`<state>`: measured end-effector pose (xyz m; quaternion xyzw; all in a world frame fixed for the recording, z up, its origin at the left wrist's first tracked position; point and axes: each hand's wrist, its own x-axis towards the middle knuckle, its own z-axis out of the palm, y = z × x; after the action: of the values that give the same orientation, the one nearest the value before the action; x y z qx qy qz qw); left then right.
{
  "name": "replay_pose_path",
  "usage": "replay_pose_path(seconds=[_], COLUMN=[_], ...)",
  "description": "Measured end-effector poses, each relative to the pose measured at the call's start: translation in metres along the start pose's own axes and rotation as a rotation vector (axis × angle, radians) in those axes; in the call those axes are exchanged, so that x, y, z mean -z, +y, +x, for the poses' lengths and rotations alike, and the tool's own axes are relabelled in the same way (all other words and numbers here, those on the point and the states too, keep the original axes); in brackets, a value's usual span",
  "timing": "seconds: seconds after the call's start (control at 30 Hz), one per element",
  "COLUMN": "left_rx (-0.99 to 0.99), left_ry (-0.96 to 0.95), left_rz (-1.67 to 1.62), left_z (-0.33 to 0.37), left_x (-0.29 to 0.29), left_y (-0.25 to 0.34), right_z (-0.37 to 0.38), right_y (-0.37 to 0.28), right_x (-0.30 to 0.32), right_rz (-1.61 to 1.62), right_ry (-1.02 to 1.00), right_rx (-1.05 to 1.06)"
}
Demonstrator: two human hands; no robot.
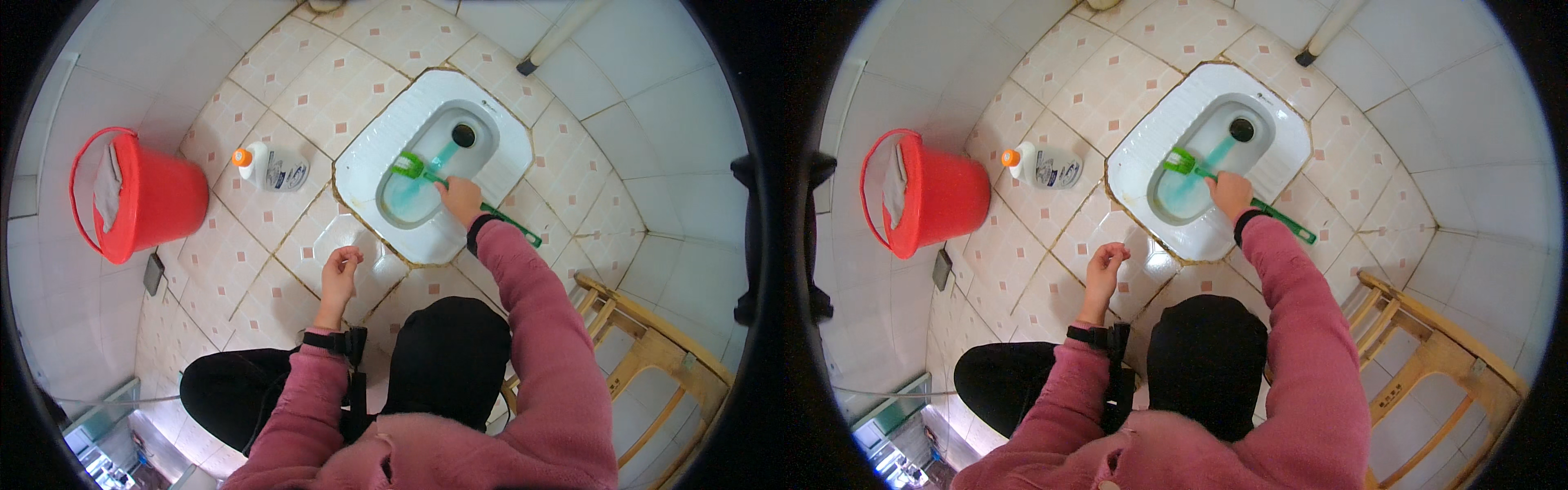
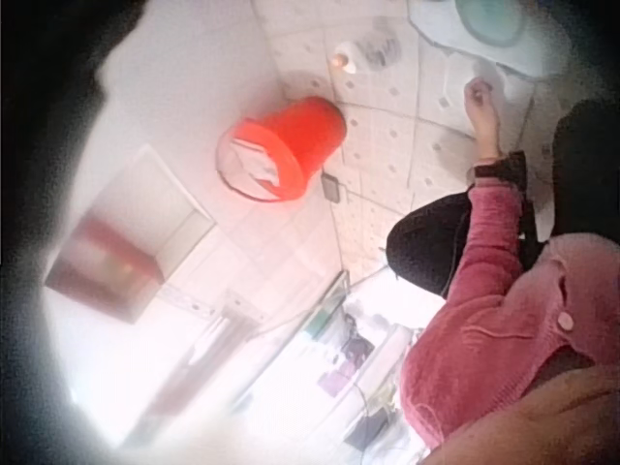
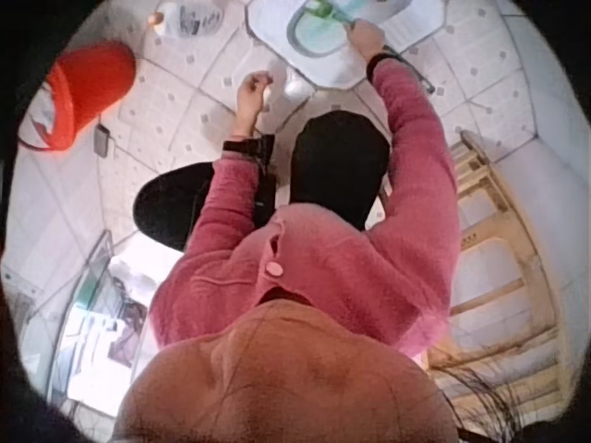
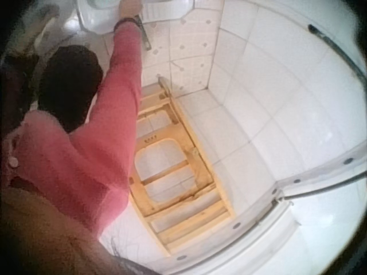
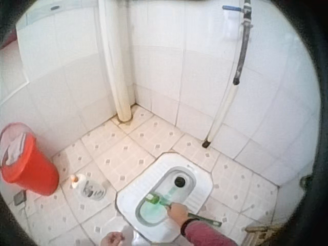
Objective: The person enters a tiled bathroom, mops the floor with a flat mop, then squats to clean a squat toilet. They pour liquid cleaner into the bowl and scrub it with a green toilet brush.
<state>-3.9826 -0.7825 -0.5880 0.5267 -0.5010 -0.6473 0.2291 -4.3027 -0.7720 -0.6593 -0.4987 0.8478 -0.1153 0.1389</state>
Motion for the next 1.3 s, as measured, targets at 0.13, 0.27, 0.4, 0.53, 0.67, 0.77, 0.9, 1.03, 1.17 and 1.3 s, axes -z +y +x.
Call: replay_pose_path(seconds=[0.13, 0.27, 0.4, 0.53, 0.67, 0.77, 0.9, 1.03, 1.17, 1.3], left_rx=[0.043, 0.037, 0.021, 0.021, 0.023, 0.021, 0.024, 0.007, 0.016, 0.008], left_ry=[0.023, 0.039, 0.02, -0.001, -0.008, -0.02, -0.03, -0.031, -0.014, -0.008], left_rz=[-0.006, -0.014, -0.011, -0.016, 0.007, 0.005, -0.032, -0.015, -0.011, -0.066], left_z=[-0.001, -0.002, -0.001, -0.002, -0.001, -0.001, -0.001, 0.0, -0.002, 0.003], left_x=[0.002, 0.001, -0.005, -0.011, -0.017, -0.021, -0.026, -0.029, -0.027, -0.023], left_y=[-0.002, -0.003, -0.006, -0.01, -0.011, -0.012, -0.012, -0.008, -0.004, -0.003], right_z=[0.01, 0.017, 0.005, -0.017, -0.035, -0.039, -0.017, -0.009, -0.029, -0.022], right_y=[0.007, 0.007, 0.002, -0.009, -0.017, -0.012, 0.007, 0.001, -0.017, -0.023], right_x=[0.0, 0.002, -0.002, -0.009, -0.01, -0.003, 0.015, 0.016, 0.005, 0.009], right_rz=[-0.026, -0.038, -0.065, -0.054, -0.025, -0.033, -0.167, -0.172, -0.064, -0.053], right_ry=[-0.027, 0.028, -0.015, -0.043, -0.107, -0.174, -0.208, -0.237, -0.18, -0.132], right_rx=[-0.099, -0.155, -0.063, 0.021, 0.159, 0.314, 0.624, 0.565, 0.281, 0.051])
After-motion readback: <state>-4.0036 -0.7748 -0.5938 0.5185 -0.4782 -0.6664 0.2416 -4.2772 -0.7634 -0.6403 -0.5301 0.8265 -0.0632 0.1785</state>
